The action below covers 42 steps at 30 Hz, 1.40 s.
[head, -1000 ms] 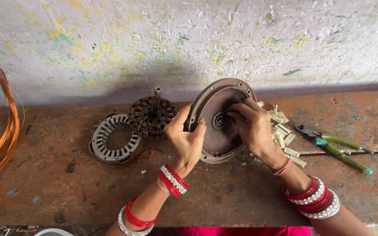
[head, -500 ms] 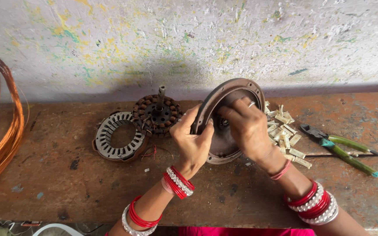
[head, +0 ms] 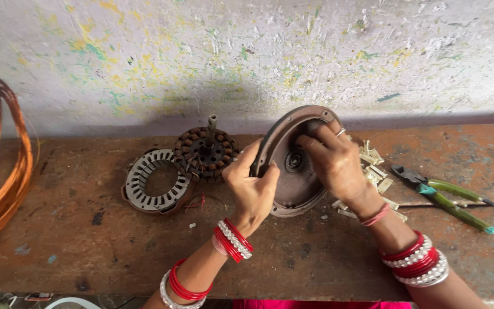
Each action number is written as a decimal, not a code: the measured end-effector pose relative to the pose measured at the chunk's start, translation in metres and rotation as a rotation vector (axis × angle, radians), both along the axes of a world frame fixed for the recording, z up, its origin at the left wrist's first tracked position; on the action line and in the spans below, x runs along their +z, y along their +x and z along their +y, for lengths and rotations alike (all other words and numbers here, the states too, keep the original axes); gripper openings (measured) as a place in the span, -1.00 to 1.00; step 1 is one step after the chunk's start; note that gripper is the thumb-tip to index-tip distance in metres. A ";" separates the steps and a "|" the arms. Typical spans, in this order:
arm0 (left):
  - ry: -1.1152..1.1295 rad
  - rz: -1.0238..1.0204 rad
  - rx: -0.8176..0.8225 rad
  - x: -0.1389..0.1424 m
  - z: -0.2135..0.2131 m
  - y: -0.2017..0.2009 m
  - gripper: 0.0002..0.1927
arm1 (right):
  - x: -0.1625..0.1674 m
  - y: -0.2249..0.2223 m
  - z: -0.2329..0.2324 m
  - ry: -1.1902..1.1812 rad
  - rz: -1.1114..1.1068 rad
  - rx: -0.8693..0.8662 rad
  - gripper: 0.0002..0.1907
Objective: The person scrubs the interior of a circular metal motor housing with a green abrasive pad, repeatedly rotating the housing to reach different areas. The person also briefly flips the housing over to inspect the exterior before returning to scrub the interior.
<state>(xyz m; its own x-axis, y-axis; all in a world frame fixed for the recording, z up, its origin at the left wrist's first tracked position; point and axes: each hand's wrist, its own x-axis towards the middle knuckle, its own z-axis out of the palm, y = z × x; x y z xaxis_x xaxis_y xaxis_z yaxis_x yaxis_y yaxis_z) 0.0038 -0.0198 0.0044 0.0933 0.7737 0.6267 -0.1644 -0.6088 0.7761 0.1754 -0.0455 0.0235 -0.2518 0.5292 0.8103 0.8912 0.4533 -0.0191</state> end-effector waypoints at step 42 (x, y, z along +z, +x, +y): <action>0.098 0.009 0.041 0.010 -0.009 -0.004 -0.55 | -0.004 0.003 -0.005 -0.030 0.137 -0.042 -0.74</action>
<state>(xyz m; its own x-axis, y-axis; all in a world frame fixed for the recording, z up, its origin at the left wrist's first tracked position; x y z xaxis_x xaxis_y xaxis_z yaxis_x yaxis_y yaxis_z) 0.0002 -0.0284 0.0145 0.0682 0.7119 0.6989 -0.1311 -0.6881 0.7137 0.1785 -0.0502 0.0200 -0.1167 0.5618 0.8190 0.8976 0.4126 -0.1551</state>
